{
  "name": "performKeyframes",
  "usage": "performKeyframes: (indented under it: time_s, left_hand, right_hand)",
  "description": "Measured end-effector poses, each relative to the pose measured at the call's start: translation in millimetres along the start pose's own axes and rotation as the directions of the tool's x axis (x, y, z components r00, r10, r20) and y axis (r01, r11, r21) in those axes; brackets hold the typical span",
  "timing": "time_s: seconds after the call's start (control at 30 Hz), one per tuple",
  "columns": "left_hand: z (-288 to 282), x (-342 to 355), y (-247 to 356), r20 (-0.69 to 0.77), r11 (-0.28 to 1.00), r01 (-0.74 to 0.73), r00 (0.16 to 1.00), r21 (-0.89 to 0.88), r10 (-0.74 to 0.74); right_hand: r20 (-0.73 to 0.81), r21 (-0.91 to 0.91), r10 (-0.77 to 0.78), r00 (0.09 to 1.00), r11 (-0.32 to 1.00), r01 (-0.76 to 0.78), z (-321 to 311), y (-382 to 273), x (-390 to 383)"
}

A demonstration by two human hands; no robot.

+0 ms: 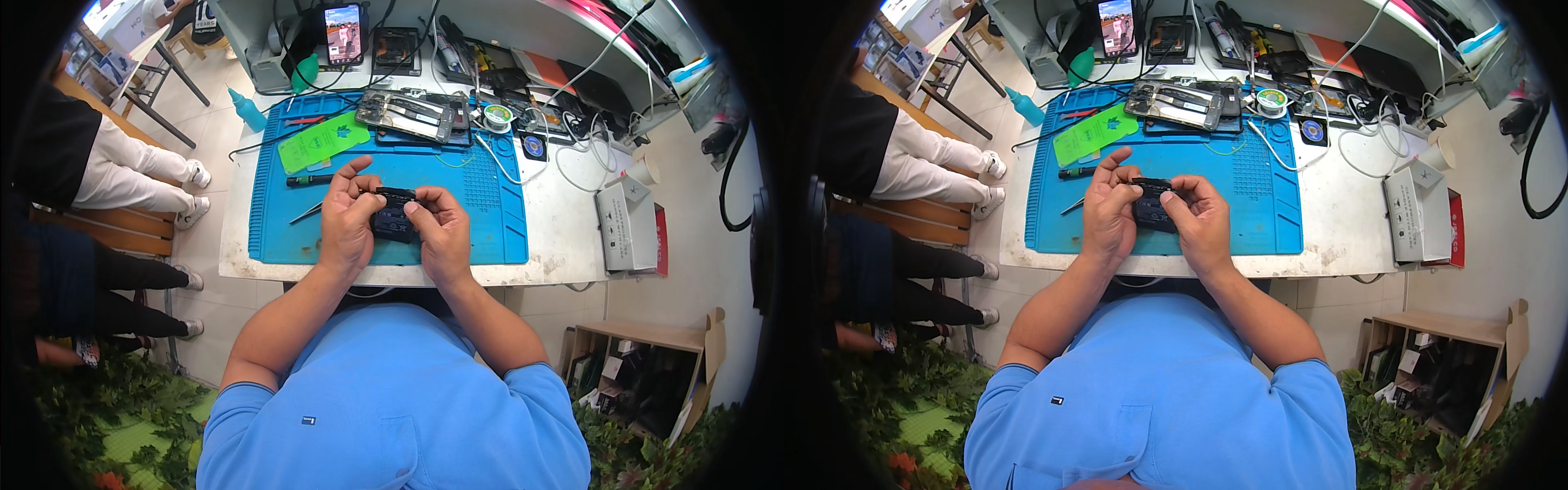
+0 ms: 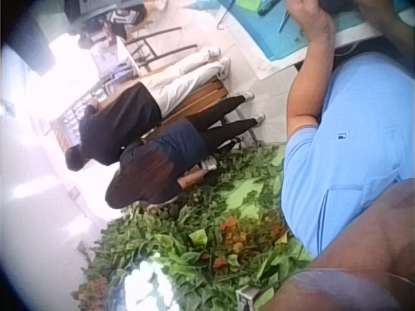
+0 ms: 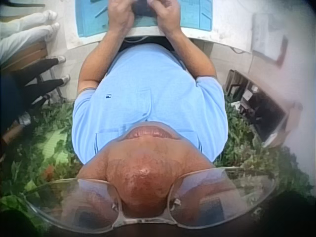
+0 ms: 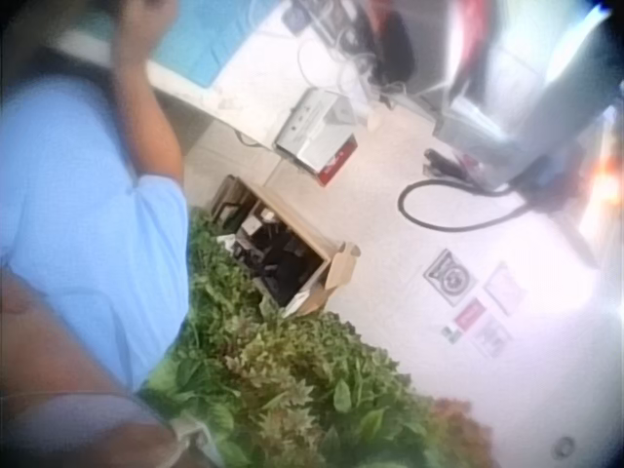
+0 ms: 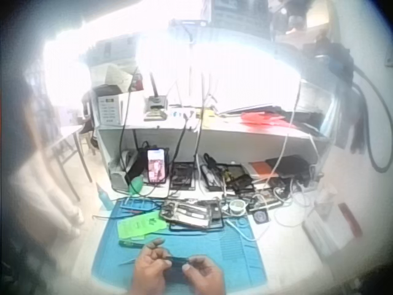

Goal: The person is repairing a small electronic device, likely a mobile phone battery or module, at a workbench. They use a small metal tool to pry and adjust components on the device, then place it on a blue mat next to other disassembled parts.

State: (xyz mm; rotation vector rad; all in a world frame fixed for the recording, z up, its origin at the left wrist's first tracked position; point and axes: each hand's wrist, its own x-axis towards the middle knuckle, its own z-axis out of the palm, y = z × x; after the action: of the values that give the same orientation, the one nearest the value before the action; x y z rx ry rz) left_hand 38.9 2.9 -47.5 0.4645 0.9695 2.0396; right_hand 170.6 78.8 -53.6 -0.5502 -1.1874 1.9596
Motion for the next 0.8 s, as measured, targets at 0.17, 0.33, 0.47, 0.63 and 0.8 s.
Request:
performKeyframes:
  time_s: [0.17,0.33,0.47,0.63,0.8]
  left_hand:
    - [-3,0,-1,0.015,1.0,-0.003,1.0,0.005,0.003]
    - [-3,0,-2,0.014,1.0,-0.028,1.0,0.013,0.028]
    - [-5,-1,-3,-0.019,0.999,-0.027,0.999,-0.02,0.026]
    - [-12,-3,15,0.03,0.985,-0.082,0.996,0.15,0.079]
    - [-57,19,88,0.044,0.666,-0.278,0.938,0.692,0.345]
  right_hand:
    - [-0.046,0.064,-0.005,0.999,0.998,0.008,2,6,0]
    - [-0.095,0.109,0.001,0.996,0.994,0.01,8,11,3]
    - [-0.02,0.081,0.034,0.999,0.996,-0.032,12,11,5]
    - [0.066,-0.12,0.052,0.996,0.992,-0.044,-1,0,8]
    - [0.033,-0.076,0.075,0.997,0.995,-0.072,-22,-17,14]
